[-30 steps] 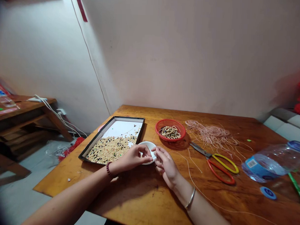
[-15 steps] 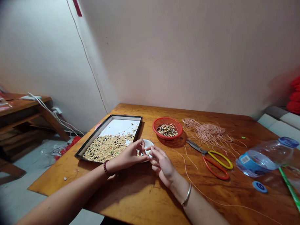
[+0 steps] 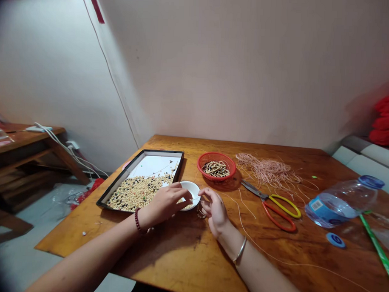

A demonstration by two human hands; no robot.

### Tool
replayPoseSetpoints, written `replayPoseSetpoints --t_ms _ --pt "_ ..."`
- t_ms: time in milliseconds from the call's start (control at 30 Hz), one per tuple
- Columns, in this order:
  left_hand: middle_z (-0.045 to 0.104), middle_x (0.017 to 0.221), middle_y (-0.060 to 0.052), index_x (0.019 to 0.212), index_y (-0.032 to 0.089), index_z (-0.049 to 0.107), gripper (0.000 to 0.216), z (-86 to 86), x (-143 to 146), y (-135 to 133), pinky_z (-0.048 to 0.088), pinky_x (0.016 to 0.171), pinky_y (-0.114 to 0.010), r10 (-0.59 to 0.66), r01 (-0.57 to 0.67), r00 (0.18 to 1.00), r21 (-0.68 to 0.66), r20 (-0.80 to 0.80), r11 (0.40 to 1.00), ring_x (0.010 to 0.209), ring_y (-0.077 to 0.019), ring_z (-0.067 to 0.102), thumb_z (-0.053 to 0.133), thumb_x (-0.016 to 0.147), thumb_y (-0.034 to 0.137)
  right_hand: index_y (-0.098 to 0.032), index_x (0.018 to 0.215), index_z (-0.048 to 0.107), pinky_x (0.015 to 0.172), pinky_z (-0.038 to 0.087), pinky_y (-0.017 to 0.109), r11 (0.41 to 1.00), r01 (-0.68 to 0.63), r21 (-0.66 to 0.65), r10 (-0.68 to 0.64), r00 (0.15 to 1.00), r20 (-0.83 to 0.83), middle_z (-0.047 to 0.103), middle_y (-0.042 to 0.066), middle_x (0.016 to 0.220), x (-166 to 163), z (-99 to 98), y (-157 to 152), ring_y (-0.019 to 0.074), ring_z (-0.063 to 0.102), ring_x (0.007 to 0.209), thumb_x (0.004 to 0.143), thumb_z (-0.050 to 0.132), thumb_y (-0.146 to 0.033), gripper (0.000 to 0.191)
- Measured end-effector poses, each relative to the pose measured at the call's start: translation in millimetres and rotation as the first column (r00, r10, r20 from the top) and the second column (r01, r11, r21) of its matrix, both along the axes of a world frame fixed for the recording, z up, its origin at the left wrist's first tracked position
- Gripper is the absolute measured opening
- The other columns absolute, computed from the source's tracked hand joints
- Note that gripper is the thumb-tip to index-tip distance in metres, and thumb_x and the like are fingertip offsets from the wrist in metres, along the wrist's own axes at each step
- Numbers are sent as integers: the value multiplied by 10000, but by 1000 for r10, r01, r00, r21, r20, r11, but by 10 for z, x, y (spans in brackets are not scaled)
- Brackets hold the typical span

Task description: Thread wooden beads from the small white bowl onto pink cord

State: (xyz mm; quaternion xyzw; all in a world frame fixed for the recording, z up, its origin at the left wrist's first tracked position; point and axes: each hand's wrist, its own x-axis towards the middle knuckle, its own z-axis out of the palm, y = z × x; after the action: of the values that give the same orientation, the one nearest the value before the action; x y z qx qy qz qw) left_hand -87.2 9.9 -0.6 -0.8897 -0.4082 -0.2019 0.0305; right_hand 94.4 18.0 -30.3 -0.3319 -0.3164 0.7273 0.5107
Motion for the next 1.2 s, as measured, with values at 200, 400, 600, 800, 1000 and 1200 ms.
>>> replayPoseSetpoints --t_ms 200,400,600,800,1000,1200 --pt "650 779 -14 871 205 635 181 28 -13 14 390 665 -277 -21 30 994 88 -108 996 769 -168 513 478 942 261 -196 707 419 394 58 201 994 -90 63 90 996 7 352 -92 577 24 57 29 20 119 385 767 586 -424 289" --pt "643 883 -34 914 220 639 125 65 -17 11 398 732 -310 40 -9 990 223 -134 975 894 -199 502 515 921 236 -193 778 543 486 294 224 923 -112 369 -94 863 497 479 -33 617 21 -61 51 103 398 526 817 568 -483 294" --pt "627 1116 -42 930 243 645 127 100 -2 -35 384 889 -399 77 -60 995 236 -67 970 1078 -245 471 519 916 249 -217 820 653 721 391 290 790 -300 535 -204 695 690 646 43 838 45 -106 23 190 553 788 901 480 -405 268" --pt "587 1173 -79 1125 242 583 285 63 27 -22 394 971 -422 130 -181 933 125 335 976 1105 -236 494 625 854 321 -189 727 631 587 340 256 869 -207 450 -111 805 583 543 4 640 25 -94 80 149 462 615 841 542 -473 318" --pt "668 931 -74 1081 160 593 322 29 27 101 507 730 -289 290 30 669 -414 684 910 812 -165 627 588 866 400 -171 738 656 512 278 240 928 -207 311 26 866 499 502 -10 584 16 -80 85 119 397 541 763 609 -521 354" --pt "685 806 -65 870 131 668 327 -19 88 109 496 686 -257 331 150 579 -497 745 855 731 -153 621 655 798 449 -164 704 669 463 215 234 938 -228 259 81 875 477 432 -30 500 -7 -6 25 95 321 474 710 651 -558 394"
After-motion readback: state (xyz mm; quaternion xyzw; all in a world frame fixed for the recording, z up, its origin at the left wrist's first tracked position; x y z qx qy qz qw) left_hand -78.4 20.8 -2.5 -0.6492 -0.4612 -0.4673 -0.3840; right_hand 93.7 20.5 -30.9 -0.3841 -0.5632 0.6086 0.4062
